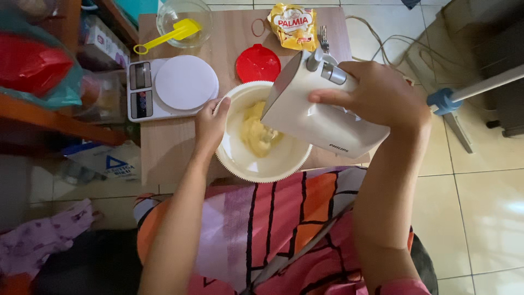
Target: The person uses a hand mixer to blend a yellow batter in a white bowl. They hold the bowl steady with one hand while operating the mixer with the other, occasionally rotating the bowl to ensure even mixing.
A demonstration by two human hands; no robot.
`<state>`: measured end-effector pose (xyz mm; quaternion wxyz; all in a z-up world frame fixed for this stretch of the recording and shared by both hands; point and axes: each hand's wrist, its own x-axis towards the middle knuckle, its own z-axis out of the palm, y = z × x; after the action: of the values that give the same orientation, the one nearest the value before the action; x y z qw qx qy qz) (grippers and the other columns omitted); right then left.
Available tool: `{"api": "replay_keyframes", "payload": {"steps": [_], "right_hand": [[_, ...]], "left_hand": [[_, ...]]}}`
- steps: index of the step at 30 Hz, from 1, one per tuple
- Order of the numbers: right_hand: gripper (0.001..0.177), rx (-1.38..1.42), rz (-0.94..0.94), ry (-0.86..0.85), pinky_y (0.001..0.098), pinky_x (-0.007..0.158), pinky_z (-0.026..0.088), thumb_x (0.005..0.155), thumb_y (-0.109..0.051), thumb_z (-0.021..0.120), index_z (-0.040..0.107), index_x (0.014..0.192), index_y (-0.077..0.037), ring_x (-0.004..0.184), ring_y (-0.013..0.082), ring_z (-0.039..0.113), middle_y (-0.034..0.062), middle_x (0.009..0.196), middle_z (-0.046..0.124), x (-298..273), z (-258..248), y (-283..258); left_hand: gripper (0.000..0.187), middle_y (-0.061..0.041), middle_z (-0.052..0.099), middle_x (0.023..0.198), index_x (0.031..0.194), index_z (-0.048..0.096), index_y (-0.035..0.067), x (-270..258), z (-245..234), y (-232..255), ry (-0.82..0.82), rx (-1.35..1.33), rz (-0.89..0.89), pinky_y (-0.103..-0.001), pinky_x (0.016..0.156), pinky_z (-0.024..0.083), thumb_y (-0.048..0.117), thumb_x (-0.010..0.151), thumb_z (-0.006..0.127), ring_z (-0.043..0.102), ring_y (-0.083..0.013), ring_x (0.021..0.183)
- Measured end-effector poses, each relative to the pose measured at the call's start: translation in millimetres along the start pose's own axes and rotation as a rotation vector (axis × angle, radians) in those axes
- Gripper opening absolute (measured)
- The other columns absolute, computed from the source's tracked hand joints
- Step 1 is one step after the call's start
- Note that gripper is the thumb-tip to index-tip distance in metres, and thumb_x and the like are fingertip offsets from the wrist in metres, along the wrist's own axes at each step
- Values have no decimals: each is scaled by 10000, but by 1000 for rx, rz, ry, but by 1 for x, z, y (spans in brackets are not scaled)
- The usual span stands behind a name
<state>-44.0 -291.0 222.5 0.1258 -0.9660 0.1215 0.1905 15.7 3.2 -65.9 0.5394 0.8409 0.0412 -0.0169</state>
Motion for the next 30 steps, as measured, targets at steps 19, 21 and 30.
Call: {"api": "replay_keyframes", "payload": {"steps": [19,21,30], "right_hand": [[748,22,-34,-23,433,663,399,824,-851,677,689,1078,-148,795,283,628,82,823,671,-6,6,-21],[771,24,-92,-3,446,661,375,834,-861,701,606,958,-105,779,299,588,96,756,594,-4,9,-19],[583,204,103,-117,394,703,446,900,-707,714,669,1043,-144,722,248,682,67,854,724,-23,-7,-35]], "left_hand": [[458,-49,816,1232,1190,793,78,-13,-4,29,-2,-133,-66,-327,1059,495,464,1034,601,714,-159,1185],[432,-26,818,1155,1143,800,80,-13,-3,28,9,-147,-32,-320,1006,499,454,1040,610,700,-133,1104],[353,-56,802,1200,1151,808,177,-48,-8,36,254,-296,-132,-357,990,498,348,1080,507,718,-197,1133]]}}
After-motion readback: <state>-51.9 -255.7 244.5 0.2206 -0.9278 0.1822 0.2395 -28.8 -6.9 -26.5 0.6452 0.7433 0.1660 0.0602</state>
